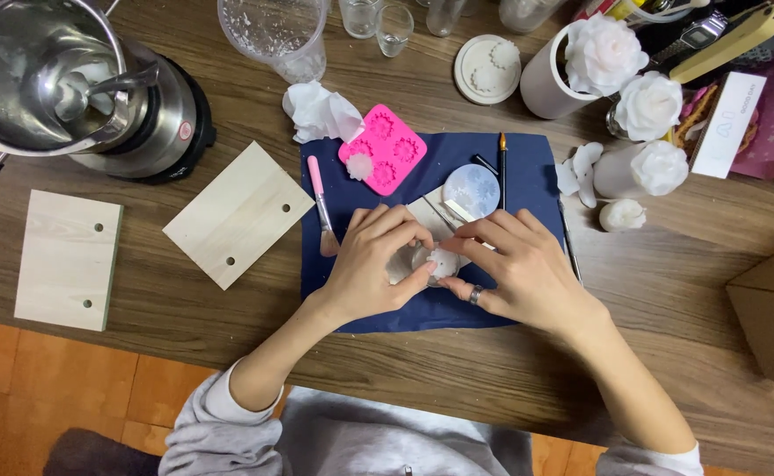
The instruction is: Preparing a wax base by scooping solid wax into a melting pot, stirring it, and transferring it to a small container.
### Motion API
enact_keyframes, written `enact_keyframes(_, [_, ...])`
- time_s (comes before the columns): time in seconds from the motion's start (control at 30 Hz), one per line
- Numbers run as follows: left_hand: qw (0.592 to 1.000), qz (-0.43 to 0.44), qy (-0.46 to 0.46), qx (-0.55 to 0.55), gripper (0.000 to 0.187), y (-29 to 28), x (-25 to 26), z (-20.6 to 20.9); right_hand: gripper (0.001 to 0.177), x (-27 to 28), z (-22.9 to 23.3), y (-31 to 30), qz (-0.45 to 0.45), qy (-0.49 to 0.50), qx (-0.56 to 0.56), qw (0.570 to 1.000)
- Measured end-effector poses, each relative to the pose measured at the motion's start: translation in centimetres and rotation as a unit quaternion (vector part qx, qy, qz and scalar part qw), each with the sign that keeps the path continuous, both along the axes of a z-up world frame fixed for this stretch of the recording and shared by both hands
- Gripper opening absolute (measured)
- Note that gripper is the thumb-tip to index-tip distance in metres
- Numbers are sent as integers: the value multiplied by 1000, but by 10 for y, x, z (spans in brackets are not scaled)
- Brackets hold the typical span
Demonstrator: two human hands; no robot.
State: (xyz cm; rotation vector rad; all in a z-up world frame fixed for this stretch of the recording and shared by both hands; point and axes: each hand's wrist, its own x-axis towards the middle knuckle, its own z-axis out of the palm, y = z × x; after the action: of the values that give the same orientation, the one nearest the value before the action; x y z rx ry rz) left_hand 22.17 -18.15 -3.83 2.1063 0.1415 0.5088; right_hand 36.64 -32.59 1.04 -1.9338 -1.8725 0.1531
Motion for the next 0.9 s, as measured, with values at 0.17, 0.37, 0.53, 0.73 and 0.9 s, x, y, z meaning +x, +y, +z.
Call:
enact_keyframes(0.17, [1000, -3, 1, -4, 14, 0, 0, 0, 22, -2, 5, 3, 2, -1, 2, 1000])
enact_keyframes(0.37, [1000, -6, 2, -9, 13, 1, 0, 0, 22, -2, 5, 3, 7, -9, -1, 1000])
enact_keyframes(0.53, [1000, -10, 1, -10, 13, 1, 0, 0, 22, -1, 3, 2, 7, -14, -3, 1000])
enact_keyframes(0.73, [1000, -9, 0, -14, 13, 1, 1, 0, 21, -3, 4, 2, 5, -42, 4, 999])
enact_keyframes(0.9, [1000, -9, -6, -20, 14, 0, 1, 2, 20, -4, 3, 2, 5, -41, 16, 999])
